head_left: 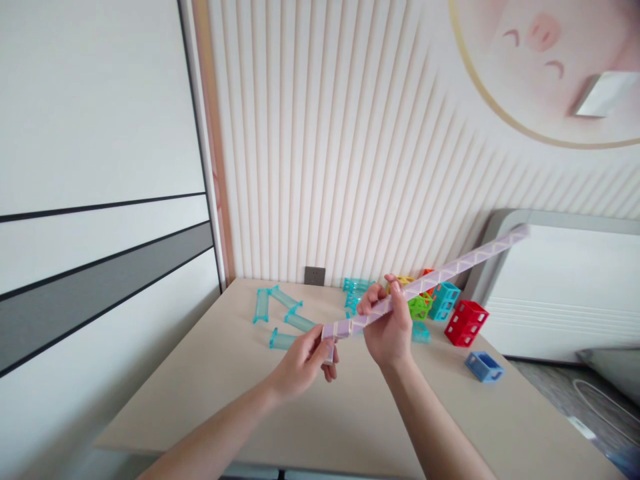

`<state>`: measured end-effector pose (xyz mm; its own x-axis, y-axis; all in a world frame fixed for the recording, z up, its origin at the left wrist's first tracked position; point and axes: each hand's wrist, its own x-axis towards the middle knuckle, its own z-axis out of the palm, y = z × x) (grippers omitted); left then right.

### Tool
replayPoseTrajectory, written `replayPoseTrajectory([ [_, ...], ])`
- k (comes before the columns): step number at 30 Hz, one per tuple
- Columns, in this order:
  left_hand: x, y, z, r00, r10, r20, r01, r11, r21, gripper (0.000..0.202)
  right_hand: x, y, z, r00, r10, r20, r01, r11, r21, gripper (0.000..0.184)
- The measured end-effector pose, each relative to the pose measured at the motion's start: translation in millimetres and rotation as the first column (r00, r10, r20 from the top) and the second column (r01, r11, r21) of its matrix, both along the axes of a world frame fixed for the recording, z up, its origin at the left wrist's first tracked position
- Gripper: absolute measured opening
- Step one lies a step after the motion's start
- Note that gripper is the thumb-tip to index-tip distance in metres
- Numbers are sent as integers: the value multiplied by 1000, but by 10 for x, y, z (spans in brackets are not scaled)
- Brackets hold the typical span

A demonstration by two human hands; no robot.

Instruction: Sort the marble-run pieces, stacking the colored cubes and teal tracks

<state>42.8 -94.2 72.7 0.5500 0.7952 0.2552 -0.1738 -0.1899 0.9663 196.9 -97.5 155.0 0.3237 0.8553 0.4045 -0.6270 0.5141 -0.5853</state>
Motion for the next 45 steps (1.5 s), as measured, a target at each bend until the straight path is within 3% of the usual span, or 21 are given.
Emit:
replayPoseTrajectory([
  [3, 71, -62, 16, 999, -25, 33, 29, 994, -109, 45, -16, 37, -46, 998, -63, -20, 63, 998, 3, 19],
  [7, 118, -131, 3, 990, -142, -14, 133, 954, -268, 51, 46, 91, -69, 995, -25, 101, 21, 999, 46, 17],
  [10, 134, -149, 12, 996, -88, 14, 87, 918, -388, 53, 31, 106, -104, 982, -66, 177, 61, 998, 36, 23],
  [14, 115, -146, 91, 993, -17, 113, 71, 866, -495, 52, -85, 68, -209, 986, -91, 142, 94, 996, -13, 25],
  [17, 77, -161, 128, 979, -69, 194, 164, 828, -536, 49, -134, 22, -259, 997, -4, 83, 9, 998, -56, 24],
  [21, 72, -231, 79, 913, -149, 379, 361, 727, -584, 49, -102, -30, -229, 992, 127, -6, -127, 991, -38, 22],
  [26, 131, -344, -13, 825, -238, 513, 522, 669, -528, 44, -29, -117, -135, 951, 308, -35, -308, 951, 2, 22],
  [29, 140, -399, -27, 749, -300, 591, 633, 587, -505, 48, -13, -178, -89, 930, 362, -57, -361, 932, 33, 22],
  [32, 121, -445, -17, 677, -378, 631, 726, 485, -488, 49, -6, -213, -78, 885, 459, -81, -455, 888, 64, 23],
  [35, 111, -478, -26, 637, -480, 604, 771, 413, -485, 50, 11, -205, -109, 795, 603, -63, -594, 796, 116, 25],
  [37, 124, -483, -56, 638, -523, 565, 770, 450, -453, 53, 26, -183, -131, 732, 681, -18, -672, 726, 147, 25],
  [40, 150, -450, -98, 709, -496, 501, 690, 633, -351, 52, 29, -142, -117, 699, 710, 89, -715, 696, 67, 22],
  [43, 137, -350, -74, 835, -393, 385, 498, 838, -225, 46, 8, -60, -45, 743, 630, 224, -625, 774, -103, 21],
  [45, 106, -237, -29, 938, -248, 240, 287, 947, -144, 42, 8, 59, 2, 792, 508, 338, -470, 861, -193, 33],
])
